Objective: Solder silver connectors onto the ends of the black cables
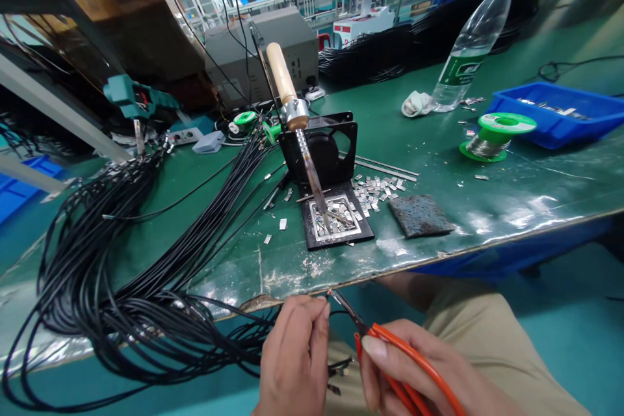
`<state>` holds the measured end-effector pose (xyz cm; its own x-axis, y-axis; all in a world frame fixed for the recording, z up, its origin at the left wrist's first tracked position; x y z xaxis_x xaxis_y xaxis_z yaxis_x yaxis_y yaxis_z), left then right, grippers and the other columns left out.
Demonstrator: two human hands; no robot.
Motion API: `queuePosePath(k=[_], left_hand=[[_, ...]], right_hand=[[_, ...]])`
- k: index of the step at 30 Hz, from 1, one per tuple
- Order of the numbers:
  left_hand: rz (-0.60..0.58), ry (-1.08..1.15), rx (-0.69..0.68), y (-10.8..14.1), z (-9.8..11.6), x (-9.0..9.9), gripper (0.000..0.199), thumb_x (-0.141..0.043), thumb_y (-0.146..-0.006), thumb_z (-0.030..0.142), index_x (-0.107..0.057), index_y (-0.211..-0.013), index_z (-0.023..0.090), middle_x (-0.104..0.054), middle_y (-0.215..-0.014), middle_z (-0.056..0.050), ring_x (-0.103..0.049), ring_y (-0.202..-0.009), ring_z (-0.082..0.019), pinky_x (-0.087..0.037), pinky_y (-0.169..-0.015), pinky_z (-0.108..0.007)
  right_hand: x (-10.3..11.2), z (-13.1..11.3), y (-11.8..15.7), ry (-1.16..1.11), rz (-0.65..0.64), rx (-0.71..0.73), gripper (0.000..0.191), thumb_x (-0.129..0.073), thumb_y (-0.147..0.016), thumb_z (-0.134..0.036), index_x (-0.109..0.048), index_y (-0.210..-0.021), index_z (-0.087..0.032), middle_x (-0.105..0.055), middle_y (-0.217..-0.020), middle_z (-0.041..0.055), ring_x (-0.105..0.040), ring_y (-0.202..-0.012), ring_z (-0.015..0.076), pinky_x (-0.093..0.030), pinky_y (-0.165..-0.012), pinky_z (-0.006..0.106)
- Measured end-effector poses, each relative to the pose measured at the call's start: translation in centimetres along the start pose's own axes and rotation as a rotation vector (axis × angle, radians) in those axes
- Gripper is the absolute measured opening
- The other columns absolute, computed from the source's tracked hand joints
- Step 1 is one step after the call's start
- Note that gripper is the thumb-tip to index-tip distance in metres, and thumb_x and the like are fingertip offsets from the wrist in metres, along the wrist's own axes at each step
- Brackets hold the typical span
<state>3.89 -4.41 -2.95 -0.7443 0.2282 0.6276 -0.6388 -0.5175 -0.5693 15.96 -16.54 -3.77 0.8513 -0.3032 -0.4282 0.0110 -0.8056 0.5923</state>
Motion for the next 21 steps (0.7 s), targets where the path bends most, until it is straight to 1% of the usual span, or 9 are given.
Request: queuePosePath(k=[3, 6, 11, 15, 18, 21], left_hand=[[-0.002, -0.005, -0.006, 0.1, 0.0, 0.0, 0.016, -0.052, -0.096, 0.004, -0.061, -0.1, 0.017, -0.063, -0.085, 0.001, -0.063, -0.079, -0.003, -0.049, -0.081, -0.007], [-0.004, -0.008, -0.008, 0.1, 0.1, 0.1, 0.016, -0.052, -0.096, 0.004, -0.061, -0.099, 0.017, -0.062, -0.085, 0.001, -0.062, -0.077, -0.003, -0.048, -0.08, -0.007], [-0.006, -0.003, -0.003, -0.1, 0.1, 0.1, 0.016, -0.051, -0.097, 0.005, -0.061, -0.099, 0.017, -0.062, -0.084, 0.002, -0.062, -0.077, -0.003, -0.048, -0.08, -0.007], [0.0, -0.007, 0.0, -0.2, 0.1, 0.2, 0.016, -0.051, -0.097, 0.005, -0.061, -0.098, 0.017, -0.062, -0.083, 0.002, -0.062, -0.076, -0.003, -0.049, -0.08, -0.007], [-0.009, -0.002, -0.005, -0.1, 0.1, 0.0, 0.016, -0.052, -0.096, 0.004, -0.062, -0.098, 0.017, -0.062, -0.083, 0.001, -0.062, -0.075, -0.004, -0.05, -0.078, -0.009], [0.011, 0.02, 0.015, 0.2, -0.1, -0.1, 0.017, -0.052, -0.096, 0.003, -0.062, -0.099, 0.017, -0.061, -0.083, 0.0, -0.062, -0.076, -0.005, -0.05, -0.078, -0.01]], right_hand=[[0.3, 0.0, -0.4, -0.04, -0.032, 0.004, 0.065, -0.065, -0.079, -0.076, -0.057, -0.072, -0.011, -0.044, -0.054, -0.0021, -0.035, -0.047, 0.0029, -0.023, -0.047, 0.016], [0.1, -0.7, -0.4, -0.046, -0.06, -0.03, 0.068, -0.067, -0.074, -0.078, -0.058, -0.071, -0.011, -0.042, -0.049, -0.0033, -0.034, -0.043, 0.0022, -0.021, -0.045, 0.016], [-0.1, -2.2, 0.0, -0.033, -0.041, -0.104, 0.074, -0.071, -0.064, -0.083, -0.058, -0.068, -0.01, -0.046, -0.048, -0.0027, -0.037, -0.042, 0.0017, -0.024, -0.044, 0.015], [0.3, -2.4, 0.0, -0.016, -0.058, -0.139, 0.074, -0.072, -0.061, -0.083, -0.058, -0.065, -0.01, -0.047, -0.046, -0.0026, -0.039, -0.041, 0.0016, -0.025, -0.043, 0.014], [0.6, -2.4, -0.1, -0.029, -0.045, -0.152, 0.074, -0.073, -0.061, -0.082, -0.058, -0.065, -0.01, -0.046, -0.045, -0.0031, -0.038, -0.04, 0.0018, -0.025, -0.042, 0.013], [0.5, -2.5, -0.1, -0.012, -0.044, -0.132, 0.071, -0.073, -0.064, -0.08, -0.058, -0.065, -0.01, -0.044, -0.044, -0.0036, -0.037, -0.04, 0.0016, -0.025, -0.042, 0.013]])
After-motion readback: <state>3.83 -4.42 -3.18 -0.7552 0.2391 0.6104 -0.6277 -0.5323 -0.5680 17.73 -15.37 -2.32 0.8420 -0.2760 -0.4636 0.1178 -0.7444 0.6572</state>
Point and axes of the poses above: each hand's wrist, its own y-axis away from the middle knuckle, its own x-axis out of the back of the hand, z = x × y, the point moved 2 cm from there along -y, towards the middle knuckle
